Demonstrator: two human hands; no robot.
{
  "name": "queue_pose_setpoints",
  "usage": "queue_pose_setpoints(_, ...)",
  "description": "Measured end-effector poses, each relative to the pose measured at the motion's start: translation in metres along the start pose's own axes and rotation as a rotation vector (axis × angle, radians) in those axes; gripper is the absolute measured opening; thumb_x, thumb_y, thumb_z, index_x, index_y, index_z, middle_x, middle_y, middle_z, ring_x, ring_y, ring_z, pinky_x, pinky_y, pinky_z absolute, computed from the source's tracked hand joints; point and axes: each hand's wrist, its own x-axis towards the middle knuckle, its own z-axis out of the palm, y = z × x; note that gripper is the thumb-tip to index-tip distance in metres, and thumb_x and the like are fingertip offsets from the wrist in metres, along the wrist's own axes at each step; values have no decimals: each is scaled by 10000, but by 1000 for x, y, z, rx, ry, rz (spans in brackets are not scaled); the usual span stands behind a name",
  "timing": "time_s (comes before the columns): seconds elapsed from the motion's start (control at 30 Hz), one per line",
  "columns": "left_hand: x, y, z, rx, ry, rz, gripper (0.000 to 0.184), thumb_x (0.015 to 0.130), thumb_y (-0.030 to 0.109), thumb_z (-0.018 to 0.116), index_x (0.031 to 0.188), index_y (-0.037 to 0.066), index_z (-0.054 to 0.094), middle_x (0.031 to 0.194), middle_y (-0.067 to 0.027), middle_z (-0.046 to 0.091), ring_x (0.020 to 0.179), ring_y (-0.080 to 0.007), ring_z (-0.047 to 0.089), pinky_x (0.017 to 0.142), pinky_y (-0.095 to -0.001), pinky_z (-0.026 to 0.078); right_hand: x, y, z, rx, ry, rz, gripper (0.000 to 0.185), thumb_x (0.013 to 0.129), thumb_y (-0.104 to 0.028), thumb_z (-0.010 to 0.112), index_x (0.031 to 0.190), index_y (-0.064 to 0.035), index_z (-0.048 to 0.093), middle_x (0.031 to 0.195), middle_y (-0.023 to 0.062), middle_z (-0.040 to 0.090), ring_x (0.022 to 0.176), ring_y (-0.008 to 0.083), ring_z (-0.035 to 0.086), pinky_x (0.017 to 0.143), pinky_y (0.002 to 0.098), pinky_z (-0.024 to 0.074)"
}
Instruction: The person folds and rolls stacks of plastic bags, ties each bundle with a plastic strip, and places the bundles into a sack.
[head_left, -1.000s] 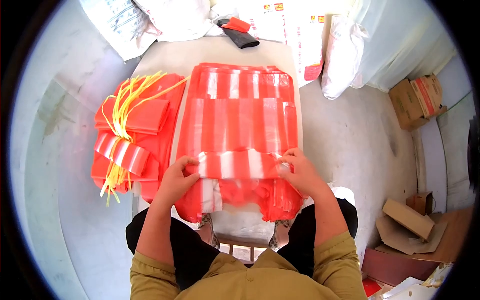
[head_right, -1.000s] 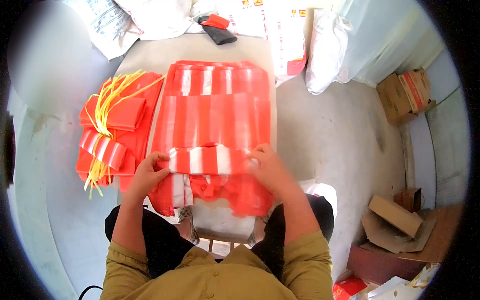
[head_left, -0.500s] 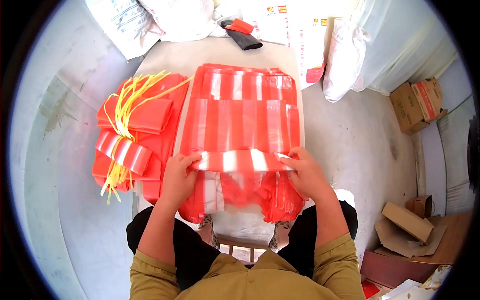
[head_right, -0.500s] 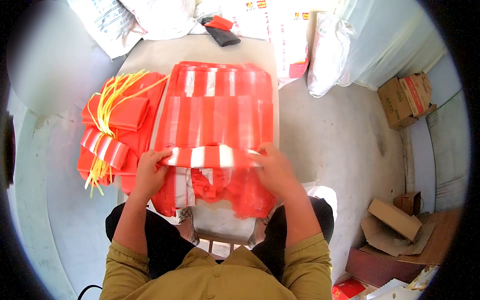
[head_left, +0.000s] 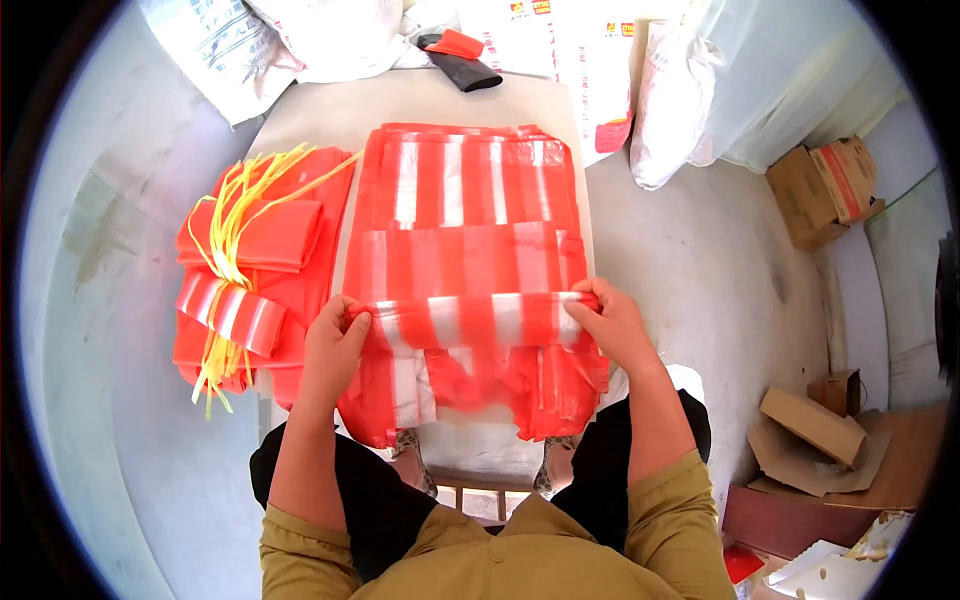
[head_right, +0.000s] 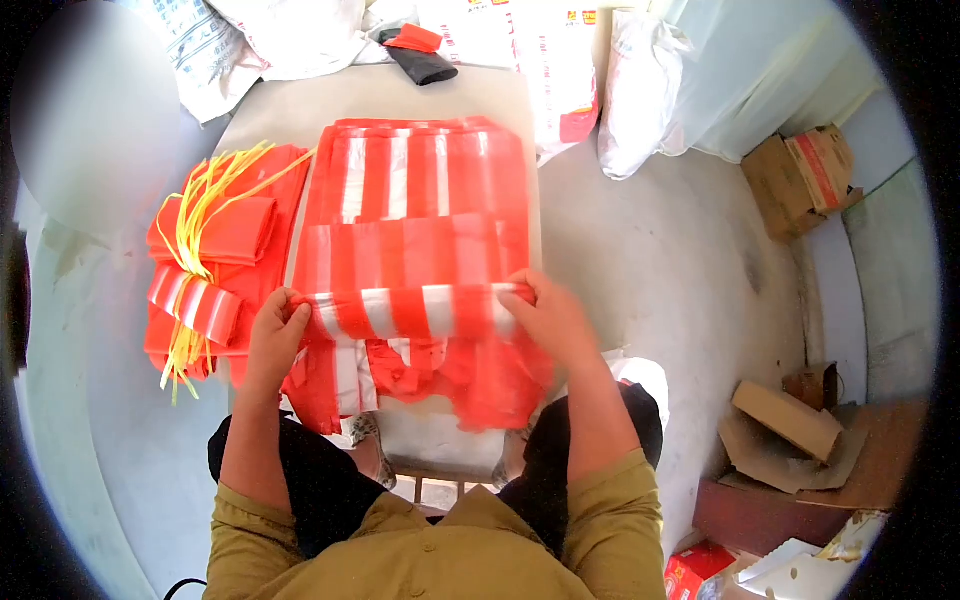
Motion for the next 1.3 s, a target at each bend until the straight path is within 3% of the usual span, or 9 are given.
queue_pose_setpoints(0.2,16,3,22,27,189,46,283,981,109,683,1237,17,607,953,-30,667,863,-94,609,746,-252,494,26,28,26,146,223,-157,244,992,-188,652,1151,-5,669,938,34,686,851,100,597,778,286,500)
queue_pose_setpoints(0.3,19,8,20,163,109,-18,401,928,98,736,1294,15,595,1033,-67,689,964,-116,635,830,-265,507,33,27,23,162,189,-117,253,1000,-202,641,1155,-5,678,952,32,700,874,109,611,794,286,501)
queue_pose_setpoints(0.47,15,17,18,-1,1,38,418,883,14,731,1274,0,585,1165,-69,644,1107,-136,598,956,-275,486,46,28,24,62,170,-90,268,990,-217,646,1143,-1,690,963,40,727,892,126,649,794,298,516)
queue_pose_setpoints(0.5,14,19,18,-53,-28,14,410,881,-14,718,1269,-3,583,1195,-62,627,1140,-136,582,980,-278,477,48,25,26,50,199,-93,286,974,-238,650,1152,-19,693,992,73,733,914,184,669,816,331,524)
queue_pose_setpoints(0.57,14,15,17,-56,-53,12,395,884,-25,706,1258,0,581,1192,-59,625,1124,-134,586,974,-278,480,51,18,31,29,257,-101,324,942,-279,659,1171,-55,700,1051,141,744,959,298,709,858,396,540)
queue_pose_setpoints(0.67,14,14,17,-82,-83,-20,372,888,-39,691,1240,5,578,1184,-51,620,1107,-131,589,966,-276,482,55,5,35,-19,273,-87,334,923,-284,670,1175,-67,700,1043,133,744,979,303,710,866,420,541)
queue_pose_setpoints(0.77,13,11,15,-104,-101,-8,353,891,-26,691,1226,15,587,1163,-43,625,1078,-123,600,939,-267,494,60,0,38,-162,260,-69,288,896,-208,712,1117,-24,697,902,64,735,812,193,681,748,349,536)
queue_pose_setpoints(0.97,9,18,8,-125,-159,-23,322,888,-33,685,1192,25,595,1126,-20,611,1036,-94,587,902,-242,488,66,15,46,-51,331,-111,285,880,-241,732,1085,-44,710,967,86,699,842,234,673,755,374,541)
queue_pose_setpoints(1.3,8,9,5,-154,-175,-12,303,887,-23,689,1174,21,603,1109,-13,611,1034,-86,564,909,-247,470,67,12,43,-192,289,-127,206,903,-219,707,1009,-43,693,1025,112,693,918,273,674,805,392,528)
